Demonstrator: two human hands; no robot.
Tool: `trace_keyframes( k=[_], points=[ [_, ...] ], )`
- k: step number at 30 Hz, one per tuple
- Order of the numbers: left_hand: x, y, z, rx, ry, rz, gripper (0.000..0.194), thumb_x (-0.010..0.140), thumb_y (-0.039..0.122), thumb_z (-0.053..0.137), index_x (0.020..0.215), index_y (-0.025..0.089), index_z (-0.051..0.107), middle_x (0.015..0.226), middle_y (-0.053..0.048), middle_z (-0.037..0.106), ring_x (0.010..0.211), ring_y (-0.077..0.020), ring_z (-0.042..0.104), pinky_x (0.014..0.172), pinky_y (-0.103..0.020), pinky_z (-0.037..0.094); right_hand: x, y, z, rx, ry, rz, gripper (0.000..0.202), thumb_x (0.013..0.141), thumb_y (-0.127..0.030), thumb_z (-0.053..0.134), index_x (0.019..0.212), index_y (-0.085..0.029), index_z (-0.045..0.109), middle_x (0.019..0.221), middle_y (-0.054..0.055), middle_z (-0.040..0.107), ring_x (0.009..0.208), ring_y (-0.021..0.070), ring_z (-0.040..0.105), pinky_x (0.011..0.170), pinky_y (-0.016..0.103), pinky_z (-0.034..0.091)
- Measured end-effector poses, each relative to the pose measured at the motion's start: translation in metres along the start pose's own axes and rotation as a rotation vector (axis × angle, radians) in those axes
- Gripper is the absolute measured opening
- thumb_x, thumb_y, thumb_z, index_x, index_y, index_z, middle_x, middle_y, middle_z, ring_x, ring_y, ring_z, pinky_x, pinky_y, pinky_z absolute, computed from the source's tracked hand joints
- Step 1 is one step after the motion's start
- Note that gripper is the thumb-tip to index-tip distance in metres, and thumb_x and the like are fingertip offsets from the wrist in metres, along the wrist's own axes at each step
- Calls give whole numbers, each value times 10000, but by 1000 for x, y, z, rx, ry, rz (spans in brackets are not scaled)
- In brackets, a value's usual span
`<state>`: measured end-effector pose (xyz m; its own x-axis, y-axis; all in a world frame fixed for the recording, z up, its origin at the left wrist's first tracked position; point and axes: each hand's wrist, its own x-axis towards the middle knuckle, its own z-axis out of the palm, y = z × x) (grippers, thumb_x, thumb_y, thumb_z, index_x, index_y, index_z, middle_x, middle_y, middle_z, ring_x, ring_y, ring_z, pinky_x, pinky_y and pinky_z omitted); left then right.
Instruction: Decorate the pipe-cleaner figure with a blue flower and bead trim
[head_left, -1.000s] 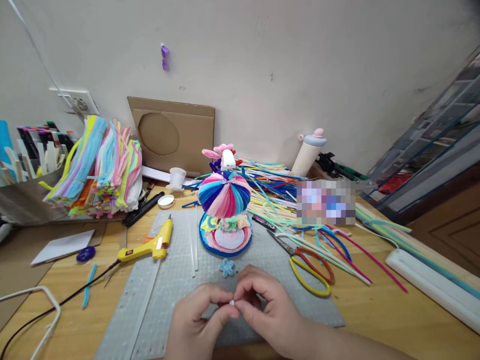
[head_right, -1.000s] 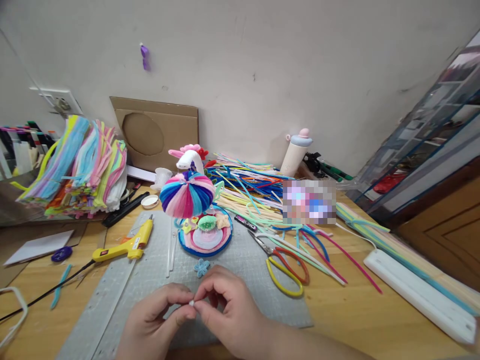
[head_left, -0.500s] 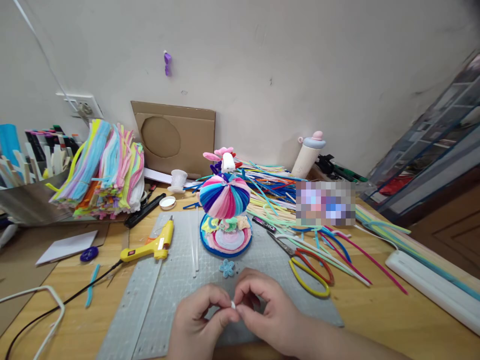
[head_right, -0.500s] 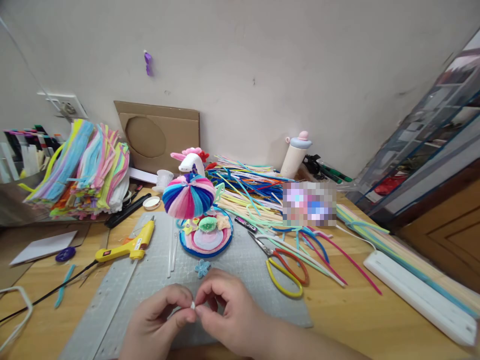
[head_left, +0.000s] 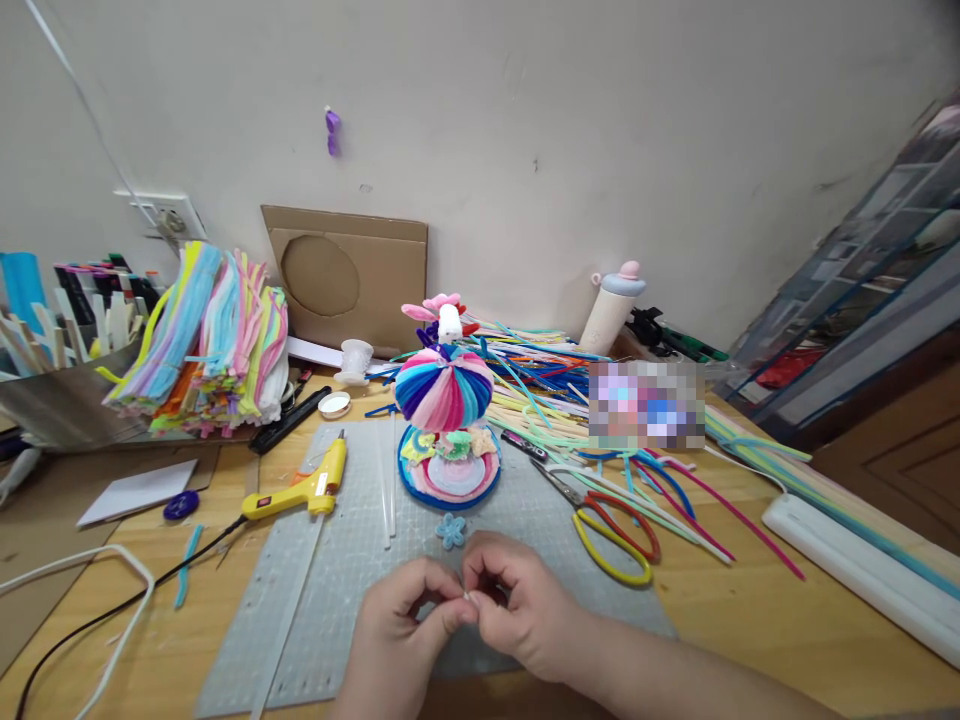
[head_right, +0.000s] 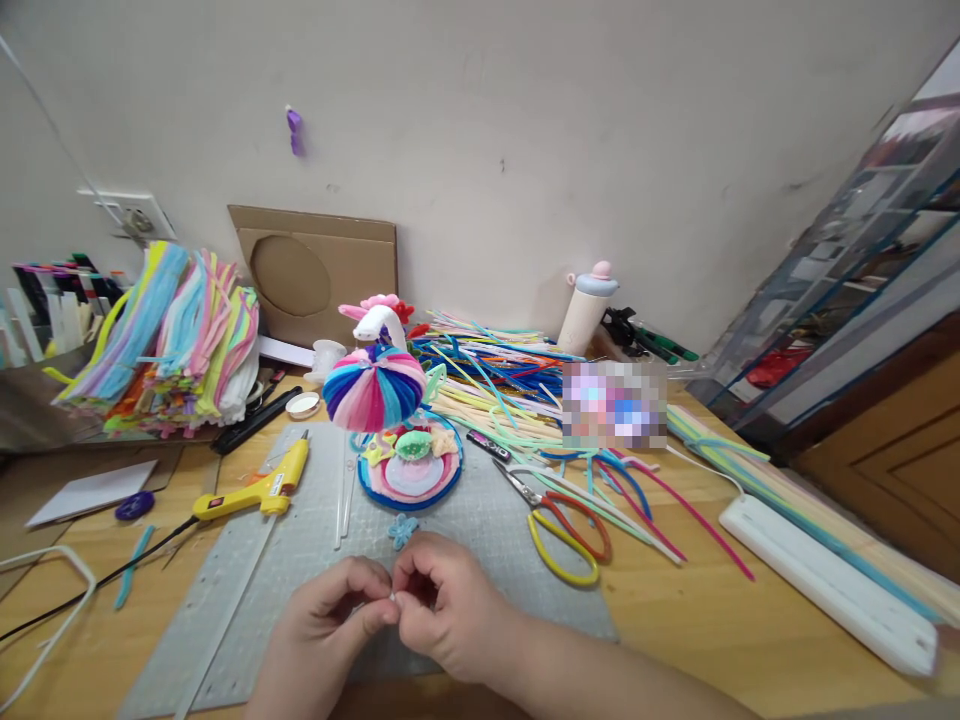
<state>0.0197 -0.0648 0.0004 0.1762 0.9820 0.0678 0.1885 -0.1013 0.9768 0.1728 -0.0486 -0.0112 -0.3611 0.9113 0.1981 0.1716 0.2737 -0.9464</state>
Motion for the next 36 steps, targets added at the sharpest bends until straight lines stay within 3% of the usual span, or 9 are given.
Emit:
trace_keyframes(
  k=[7, 10, 14, 16, 19, 21, 24, 28, 36],
  points=[
    [-13, -9, -12, 358, 115, 168, 175, 848, 319, 528, 957, 212, 613, 925, -67, 677, 874, -194, 631, 777, -312, 511, 9, -4, -15, 264, 110, 119, 115, 697, -233, 555, 667, -191, 452, 613, -42, 398, 562, 97, 357, 515, 211, 297],
    [-28, -8, -6, 712, -110, 399, 207, 829, 290, 556, 1007, 228, 644, 1078, -90, 675, 1016, -237, 608, 886, -365, 477, 16, 4, -30, 346, 195, 128, 160, 716, -288, 604, 714, -187, 480, 607, -54, 389, 530, 84, 324, 493, 209, 265],
    [-42, -3, -1, 740, -439, 722, 261, 841, 286, 554, 1097, 286, 610, 997, -7, 724, 987, -169, 634, 1032, -336, 364, 23, 22, -40, 441, 216, 126, 225, 752, -369, 627, 769, -184, 501, 545, -76, 384, 483, 74, 300, 477, 210, 230],
    [-39, 0, -15, 795, -227, 672, 288, 854, 228, 513, 1127, 283, 590, 1013, -14, 716, 1004, -173, 622, 1055, -361, 321, 24, 26, -40, 454, 206, 120, 246, 761, -390, 631, 772, -181, 504, 532, -79, 386, 477, 72, 298, 476, 211, 220],
    [-19, 4, -61, 967, 311, 397, 274, 851, 196, 454, 1071, 222, 614, 1087, -84, 672, 1036, -236, 587, 965, -400, 380, 22, 25, -36, 450, 206, 117, 278, 752, -417, 643, 749, -179, 499, 517, -84, 377, 471, 70, 288, 470, 211, 206],
    [3, 4, -97, 1165, 438, 160, 331, 835, 164, 406, 1096, 180, 609, 1132, -119, 637, 1042, -279, 564, 889, -411, 401, 21, 22, -33, 441, 206, 118, 290, 740, -426, 652, 745, -178, 501, 517, -82, 380, 474, 71, 293, 470, 213, 206],
    [36, -2, -137, 1376, 330, -57, 383, 793, 169, 434, 1141, 161, 591, 1117, -135, 628, 1049, -315, 542, 876, -425, 377, 20, 20, -30, 436, 188, 122, 309, 719, -444, 662, 744, -180, 503, 527, -78, 384, 479, 74, 297, 468, 216, 205],
    [61, -16, -155, 1416, 169, -125, 396, 779, 225, 476, 1157, 157, 575, 1058, -139, 658, 1038, -326, 546, 912, -451, 327, 20, 18, -29, 430, 190, 125, 334, 686, -465, 675, 740, -185, 502, 531, -78, 372, 481, 77, 287, 470, 220, 212],
    [36, -26, -165, 1020, 242, -32, 484, 782, 304, 453, 1225, 116, 509, 1177, -139, 609, 1079, -295, 548, 900, -385, 402, 18, 0, -26, 401, 194, 167, 324, 650, -431, 691, 702, -178, 496, 568, -66, 372, 517, 79, 287, 484, 218, 222]
  ],
)
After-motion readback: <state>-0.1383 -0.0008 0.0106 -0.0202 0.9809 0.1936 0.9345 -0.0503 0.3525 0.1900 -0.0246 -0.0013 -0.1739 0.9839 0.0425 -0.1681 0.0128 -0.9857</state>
